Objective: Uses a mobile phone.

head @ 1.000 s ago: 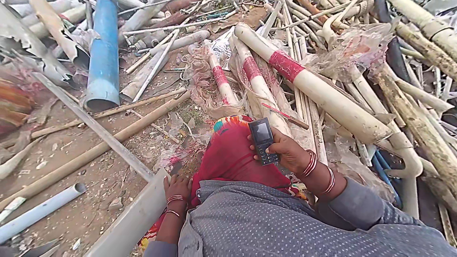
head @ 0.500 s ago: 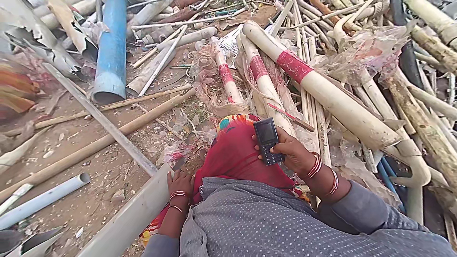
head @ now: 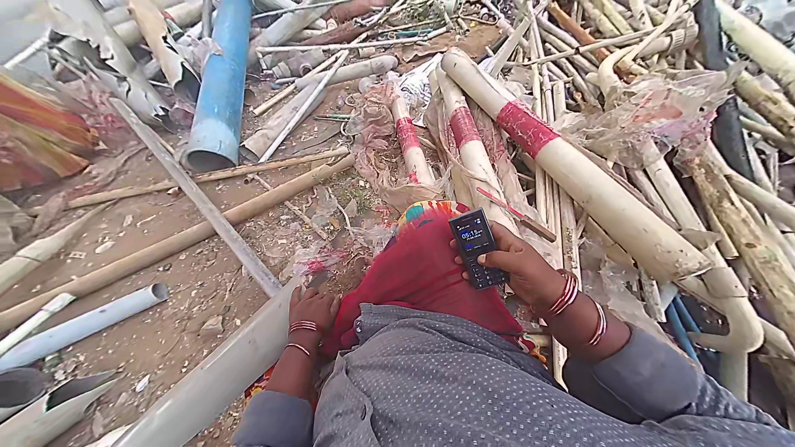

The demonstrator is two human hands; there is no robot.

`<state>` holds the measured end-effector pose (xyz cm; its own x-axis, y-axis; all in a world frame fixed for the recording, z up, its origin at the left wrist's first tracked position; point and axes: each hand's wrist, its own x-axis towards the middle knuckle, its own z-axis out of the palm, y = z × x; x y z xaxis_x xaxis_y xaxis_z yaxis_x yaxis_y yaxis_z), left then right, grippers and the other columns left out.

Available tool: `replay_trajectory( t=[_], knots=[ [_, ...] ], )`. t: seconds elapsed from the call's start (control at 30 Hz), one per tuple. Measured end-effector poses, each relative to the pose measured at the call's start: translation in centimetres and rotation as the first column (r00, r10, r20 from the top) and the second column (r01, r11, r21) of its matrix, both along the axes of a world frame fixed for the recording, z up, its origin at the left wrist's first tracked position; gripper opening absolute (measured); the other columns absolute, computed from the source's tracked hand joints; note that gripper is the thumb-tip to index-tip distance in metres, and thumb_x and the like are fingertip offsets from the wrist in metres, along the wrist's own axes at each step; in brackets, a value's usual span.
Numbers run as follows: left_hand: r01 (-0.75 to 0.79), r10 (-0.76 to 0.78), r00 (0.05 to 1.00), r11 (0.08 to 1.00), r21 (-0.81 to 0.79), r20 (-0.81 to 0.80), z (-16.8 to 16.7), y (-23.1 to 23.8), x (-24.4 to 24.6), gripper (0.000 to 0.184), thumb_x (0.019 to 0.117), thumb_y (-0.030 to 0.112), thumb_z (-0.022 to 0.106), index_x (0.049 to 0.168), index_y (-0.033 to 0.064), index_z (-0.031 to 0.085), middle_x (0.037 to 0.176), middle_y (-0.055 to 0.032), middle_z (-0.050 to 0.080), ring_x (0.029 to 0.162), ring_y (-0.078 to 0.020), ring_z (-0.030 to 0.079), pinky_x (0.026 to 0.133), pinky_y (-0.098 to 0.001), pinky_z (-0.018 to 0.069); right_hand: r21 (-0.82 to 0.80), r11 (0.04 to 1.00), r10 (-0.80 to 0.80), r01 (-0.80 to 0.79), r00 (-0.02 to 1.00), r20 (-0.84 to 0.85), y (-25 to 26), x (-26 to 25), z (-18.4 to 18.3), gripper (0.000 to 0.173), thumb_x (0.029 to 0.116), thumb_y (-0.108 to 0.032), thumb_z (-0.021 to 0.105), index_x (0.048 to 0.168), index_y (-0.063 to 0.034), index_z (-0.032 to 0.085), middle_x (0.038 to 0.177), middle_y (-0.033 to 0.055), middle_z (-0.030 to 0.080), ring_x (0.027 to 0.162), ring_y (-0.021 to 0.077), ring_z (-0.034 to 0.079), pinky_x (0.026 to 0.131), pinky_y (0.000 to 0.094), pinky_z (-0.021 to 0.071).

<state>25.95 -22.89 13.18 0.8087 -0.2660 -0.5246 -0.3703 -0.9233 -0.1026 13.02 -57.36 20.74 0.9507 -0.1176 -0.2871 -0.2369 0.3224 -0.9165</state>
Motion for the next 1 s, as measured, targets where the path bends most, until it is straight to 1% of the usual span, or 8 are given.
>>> replay_trajectory(
  t=[0.13,0.27,0.4,0.57,0.7,0.8,0.9,1.0],
  knots=[
    [0.041,-0.033,0.997,0.993,-0.109,0.074,1.2,2.1,-0.4,0.052,0.112,0.033,0.038,0.121,-0.0078,0.069,0.126,-0.025,0.069,0.137,-0.039,0.054,0.124,-0.0559,0.0191,-0.103,0.993,0.05,-0.054,0.998,-0.043,0.1,0.5,1.1,0.04,0.0975,-0.002,0.046,0.137,-0.0069,0.045,0.108,0.0071,0.07,0.089,0.0149,0.073,0.076,0.0285,0.0626],
    [0.222,-0.13,0.95,0.921,-0.319,0.283,1.3,5.2,-1.3,0.046,0.1069,0.025,0.048,0.099,-0.0145,0.071,0.106,-0.0314,0.073,0.116,-0.0479,0.067,0.114,-0.0617,0.0362,-0.243,0.951,0.18,-0.192,0.981,-0.071,0.0,1.5,2.0,0.036,0.1007,-0.005,0.048,0.137,-0.0068,0.047,0.103,0.0052,0.07,0.084,0.011,0.072,0.074,0.0247,0.0606],
    [0.438,-0.165,0.794,0.823,-0.363,0.585,1.9,6.7,-2.3,0.052,0.1024,0.029,0.045,0.075,-0.0088,0.069,0.082,-0.0256,0.074,0.092,-0.0461,0.074,0.095,-0.0654,0.0507,-0.368,0.854,0.37,-0.368,0.926,-0.069,-0.1,2.9,2.7,0.039,0.1008,-0.01,0.051,0.14,-0.0091,0.049,0.103,0.0034,0.071,0.084,0.0082,0.071,0.075,0.0238,0.0595],
    [0.523,-0.116,0.64,0.79,-0.32,0.759,5.1,8.6,-3.7,0.054,0.1031,0.031,0.043,0.065,-0.0023,0.062,0.071,-0.0198,0.071,0.08,-0.0382,0.076,0.086,-0.0567,0.0566,-0.46,0.694,0.57,-0.554,0.813,-0.12,0.5,5.1,3.2,0.035,0.1009,-0.012,0.052,0.135,-0.0091,0.054,0.104,0.0018,0.07,0.087,0.0041,0.069,0.079,0.0225,0.0572],
    [0.552,-0.112,0.577,0.784,-0.285,0.809,6.1,10.2,-5.5,0.054,0.1056,0.033,0.041,0.063,0.0037,0.056,0.065,-0.0156,0.067,0.076,-0.0327,0.074,0.087,-0.0486,0.0561,-0.587,0.443,0.708,-0.677,0.666,-0.235,1.4,7.2,3.5,0.03,0.1051,-0.017,0.054,0.134,-0.0106,0.058,0.106,0.003,0.069,0.088,0.0041,0.065,0.081,0.0255,0.0537],
    [0.539,-0.097,0.586,0.788,-0.298,0.804,5.5,10.9,-7.3,0.052,0.1056,0.033,0.042,0.064,0.004,0.056,0.063,-0.0149,0.066,0.077,-0.0322,0.074,0.09,-0.0488,0.0554,-0.64,0.127,0.758,-0.758,0.49,-0.43,2.6,8.8,4.2,0.034,0.1082,-0.025,0.051,0.139,-0.0117,0.059,0.119,0.0113,0.067,0.104,0.0197,0.065,0.091,0.0435,0.05],
    [0.497,-0.07,0.603,0.812,-0.306,0.794,4.4,11.2,-8.8,0.054,0.1062,0.034,0.041,0.063,0.0042,0.056,0.063,-0.0143,0.067,0.078,-0.0316,0.074,0.093,-0.0477,0.054,-0.597,-0.137,0.69,-0.79,0.356,-0.63,3.9,9.5,4.4,0.039,0.1103,-0.029,0.045,0.143,-0.0116,0.056,0.123,0.0177,0.067,0.114,0.0319,0.063,0.097,0.0537,0.0467],
    [0.471,-0.049,0.628,0.819,-0.329,0.777,2.8,11.1,-10.2,0.055,0.1057,0.033,0.042,0.063,0.0034,0.058,0.064,-0.0148,0.068,0.079,-0.0322,0.075,0.093,-0.0491,0.054,-0.534,-0.288,0.589,-0.795,0.292,-0.753,4.7,9.4,4.5,0.042,0.1115,-0.031,0.04,0.145,-0.0104,0.054,0.124,0.0207,0.066,0.117,0.0366,0.062,0.098,0.0562,0.045]
  ],
)
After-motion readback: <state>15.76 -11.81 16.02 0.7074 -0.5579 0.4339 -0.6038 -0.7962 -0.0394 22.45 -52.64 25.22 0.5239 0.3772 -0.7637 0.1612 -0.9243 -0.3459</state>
